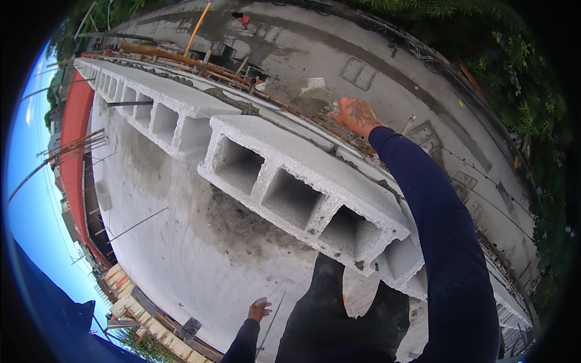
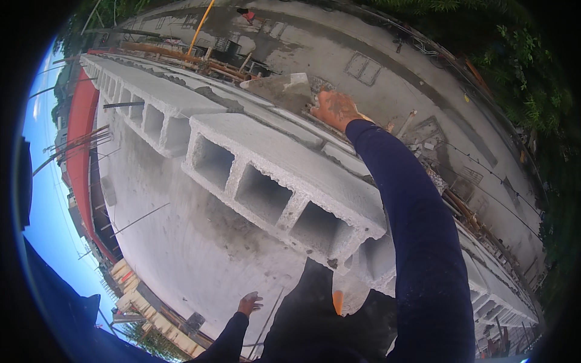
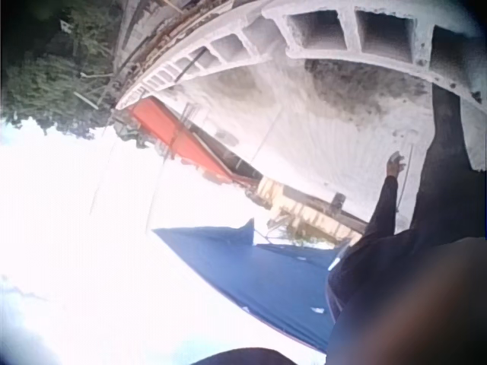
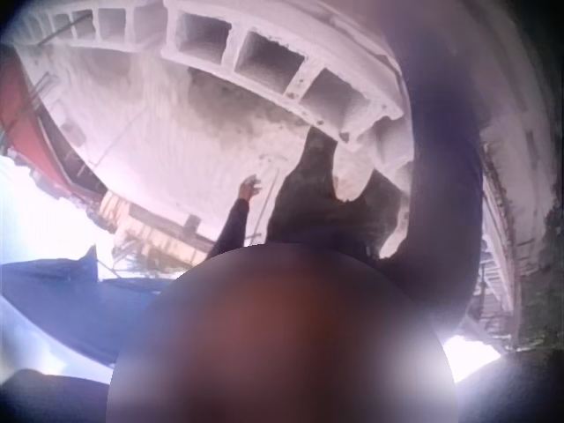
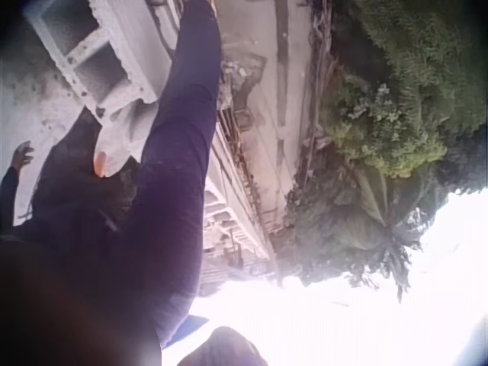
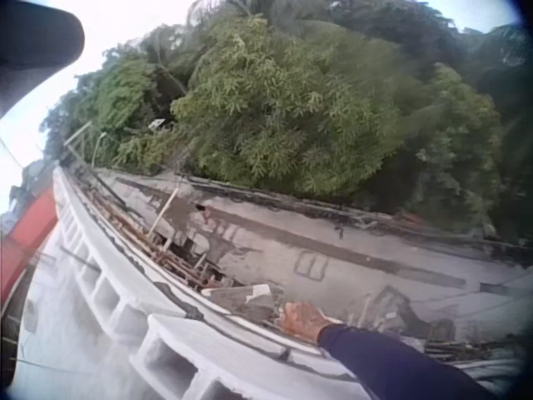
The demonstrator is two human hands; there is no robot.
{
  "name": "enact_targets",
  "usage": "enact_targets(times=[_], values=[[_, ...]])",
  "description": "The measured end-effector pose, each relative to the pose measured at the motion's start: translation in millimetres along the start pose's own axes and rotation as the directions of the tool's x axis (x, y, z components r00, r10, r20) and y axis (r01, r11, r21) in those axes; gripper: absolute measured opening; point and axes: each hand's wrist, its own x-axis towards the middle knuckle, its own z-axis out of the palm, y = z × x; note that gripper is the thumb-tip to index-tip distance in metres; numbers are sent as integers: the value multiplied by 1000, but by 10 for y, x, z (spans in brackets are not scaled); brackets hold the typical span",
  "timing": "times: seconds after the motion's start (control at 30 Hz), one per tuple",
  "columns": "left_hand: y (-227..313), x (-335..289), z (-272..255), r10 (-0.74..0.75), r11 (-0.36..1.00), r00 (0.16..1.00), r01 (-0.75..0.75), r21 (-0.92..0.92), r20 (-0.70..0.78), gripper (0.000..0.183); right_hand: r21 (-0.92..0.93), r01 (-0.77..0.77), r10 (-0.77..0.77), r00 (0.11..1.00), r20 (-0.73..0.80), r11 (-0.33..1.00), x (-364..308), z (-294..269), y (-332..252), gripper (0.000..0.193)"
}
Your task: The person places hollow concrete blocks onto a partially built wall, applies mortar with a trowel, and taps the blocks to align them. The person walks along the wall to reach different sections and continues laying blocks in sequence.
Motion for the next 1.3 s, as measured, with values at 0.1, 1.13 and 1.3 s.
enact_targets(times=[0.1, 1.13, 1.3], values=[[-180, -43, 48, -60, 992, 998, 58, -109, -14, 35, -9, 89, -89, 992, -84, 996, 707, 209, -484, 37], [397, -157, 976, -1, 994, 1000, -1, 107, 19, 39, -50, 122, -113, 981, 159, 991, -2317, 67, 1808, 25], [384, -387, 1313, 133, 922, 990, -142, 360, 50, 38, -98, -21, 49, 954, 296, 995, -3365, -386, 2181, 30]])
